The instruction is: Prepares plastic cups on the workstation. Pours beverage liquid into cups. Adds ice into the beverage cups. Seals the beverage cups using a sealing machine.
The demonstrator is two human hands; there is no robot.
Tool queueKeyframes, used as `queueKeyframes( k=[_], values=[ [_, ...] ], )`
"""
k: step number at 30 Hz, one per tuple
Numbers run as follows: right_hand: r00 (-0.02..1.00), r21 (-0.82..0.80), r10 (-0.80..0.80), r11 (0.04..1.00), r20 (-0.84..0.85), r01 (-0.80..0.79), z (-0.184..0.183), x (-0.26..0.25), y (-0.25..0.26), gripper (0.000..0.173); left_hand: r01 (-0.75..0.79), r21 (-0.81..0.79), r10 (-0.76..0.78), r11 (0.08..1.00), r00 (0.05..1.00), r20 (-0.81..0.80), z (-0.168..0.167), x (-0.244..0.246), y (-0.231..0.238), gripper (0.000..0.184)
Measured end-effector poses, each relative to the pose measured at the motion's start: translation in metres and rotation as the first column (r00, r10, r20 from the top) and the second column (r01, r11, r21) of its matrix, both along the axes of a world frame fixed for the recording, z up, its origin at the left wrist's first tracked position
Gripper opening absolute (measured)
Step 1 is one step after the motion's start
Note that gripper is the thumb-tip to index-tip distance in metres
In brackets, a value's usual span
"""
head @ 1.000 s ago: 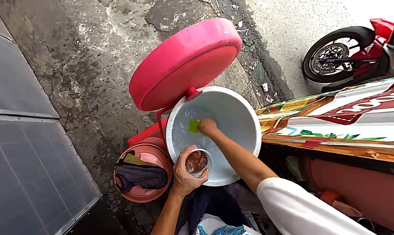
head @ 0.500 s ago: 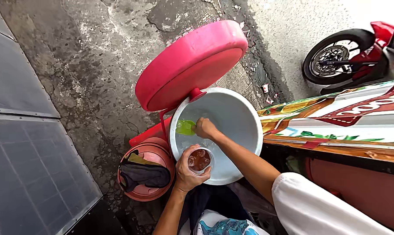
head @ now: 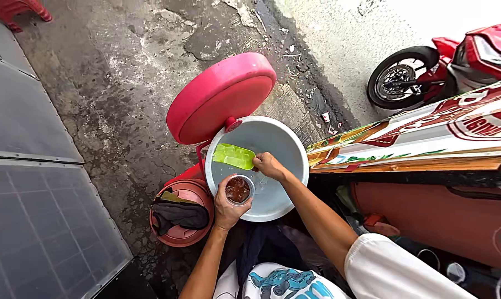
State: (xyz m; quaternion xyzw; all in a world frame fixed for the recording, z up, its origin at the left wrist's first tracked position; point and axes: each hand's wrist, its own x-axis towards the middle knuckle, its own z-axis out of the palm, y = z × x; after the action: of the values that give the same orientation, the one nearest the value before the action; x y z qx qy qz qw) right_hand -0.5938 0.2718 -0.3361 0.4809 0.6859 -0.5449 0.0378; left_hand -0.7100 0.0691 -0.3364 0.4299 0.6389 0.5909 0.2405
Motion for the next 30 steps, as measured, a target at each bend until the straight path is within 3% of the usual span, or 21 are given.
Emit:
queueKeyframes(
  k=[6,10,13,17,22,26,30],
  values=[
    [0.984,0.315,0.176,0.932,0.035,-0.178,0.115,0.061,0.012,0.043,-0.165,-0.184,0.160,0.969,0.986,-0.045,0.010,0.007,0.015,0.093],
    [0.859,0.399,0.300,0.788,0.416,-0.468,0.201,0.058,-0.001,0.044,-0.137,-0.195,0.127,0.971,0.990,-0.063,0.015,0.015,0.035,0.090],
    [0.730,0.363,0.293,0.718,0.617,-0.594,0.227,0.041,-0.016,0.045,-0.062,-0.128,0.054,0.990,0.996,-0.065,0.018,0.024,0.049,0.095],
    [0.814,0.418,0.251,0.757,0.524,-0.502,0.220,0.083,-0.007,0.046,-0.054,-0.067,0.051,0.996,0.997,-0.055,0.023,0.028,0.056,0.090],
    [0.963,0.343,0.160,0.911,0.215,-0.228,0.168,0.152,-0.020,0.044,-0.029,-0.008,0.028,1.000,0.997,-0.074,0.026,0.025,0.057,0.091],
    [0.998,0.209,-0.013,0.978,0.065,-0.001,0.144,0.171,-0.047,0.042,-0.012,0.029,0.013,1.000,0.999,-0.033,0.030,0.024,0.058,0.093],
    [0.965,0.092,-0.227,0.967,-0.131,0.240,0.132,0.178,-0.066,0.038,0.020,0.060,-0.021,0.998,1.000,0.008,0.036,0.021,0.060,0.090]
  ],
)
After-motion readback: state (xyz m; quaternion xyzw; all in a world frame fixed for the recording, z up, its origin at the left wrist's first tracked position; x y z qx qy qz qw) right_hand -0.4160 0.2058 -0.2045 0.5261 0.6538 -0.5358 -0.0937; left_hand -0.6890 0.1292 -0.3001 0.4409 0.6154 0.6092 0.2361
